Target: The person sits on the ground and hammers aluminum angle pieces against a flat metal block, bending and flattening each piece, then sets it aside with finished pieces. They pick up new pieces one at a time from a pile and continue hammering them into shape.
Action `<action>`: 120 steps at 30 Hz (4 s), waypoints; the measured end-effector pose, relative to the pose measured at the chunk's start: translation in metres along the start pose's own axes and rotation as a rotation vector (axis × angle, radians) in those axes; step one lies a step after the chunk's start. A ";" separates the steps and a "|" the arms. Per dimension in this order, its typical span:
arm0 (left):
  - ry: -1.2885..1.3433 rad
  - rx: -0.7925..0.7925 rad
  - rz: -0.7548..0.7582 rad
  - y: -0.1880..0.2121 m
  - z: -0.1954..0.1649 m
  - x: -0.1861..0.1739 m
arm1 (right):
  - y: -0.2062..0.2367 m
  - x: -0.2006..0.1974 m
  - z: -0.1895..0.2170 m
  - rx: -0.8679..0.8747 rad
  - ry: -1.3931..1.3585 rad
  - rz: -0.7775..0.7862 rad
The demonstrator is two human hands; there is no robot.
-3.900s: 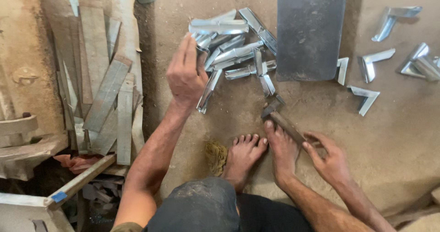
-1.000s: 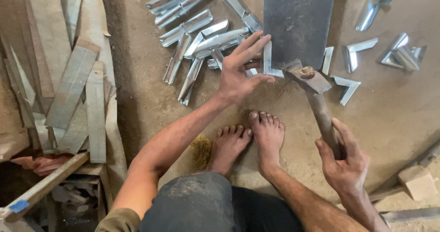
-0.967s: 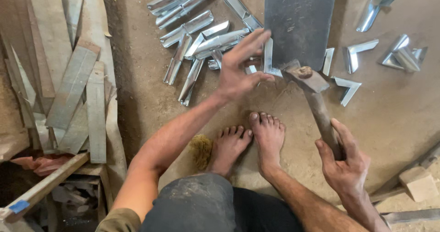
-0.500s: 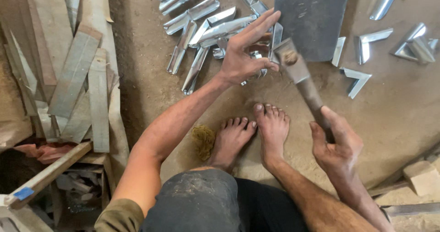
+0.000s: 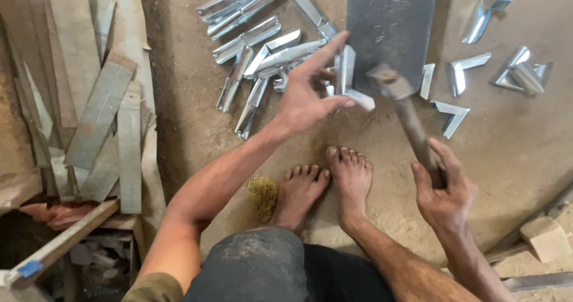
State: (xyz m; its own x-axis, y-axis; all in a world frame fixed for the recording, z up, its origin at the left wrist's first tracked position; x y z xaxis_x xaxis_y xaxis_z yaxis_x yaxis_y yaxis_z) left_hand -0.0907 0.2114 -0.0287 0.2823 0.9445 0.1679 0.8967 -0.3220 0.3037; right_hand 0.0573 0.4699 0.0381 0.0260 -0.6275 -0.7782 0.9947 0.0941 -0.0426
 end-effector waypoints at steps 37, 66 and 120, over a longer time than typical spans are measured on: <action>-0.811 0.465 -0.052 -0.027 -0.034 -0.002 | -0.031 -0.092 0.039 0.209 0.143 0.021; -0.502 0.408 0.293 -0.063 -0.025 0.020 | -0.096 -0.017 0.055 -0.224 0.095 0.044; -0.238 0.431 0.495 -0.061 -0.029 0.023 | -0.062 -0.030 0.042 -0.289 0.046 -0.039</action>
State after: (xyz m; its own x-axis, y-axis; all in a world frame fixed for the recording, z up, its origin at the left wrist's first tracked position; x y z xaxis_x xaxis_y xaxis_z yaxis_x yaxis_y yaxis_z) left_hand -0.1493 0.2509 -0.0162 0.7153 0.6980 -0.0342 0.6850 -0.7100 -0.1631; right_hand -0.0012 0.4502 0.0903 -0.0224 -0.5996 -0.8000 0.9250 0.2911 -0.2441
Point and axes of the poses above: each hand's wrist, its own y-axis away from the middle knuckle, its own x-axis out of the palm, z = x × y, the point moved 10 cm from there along -y, towards the middle knuckle, and after that the axes turned 9 degrees about -x, right-handed, at the moved point
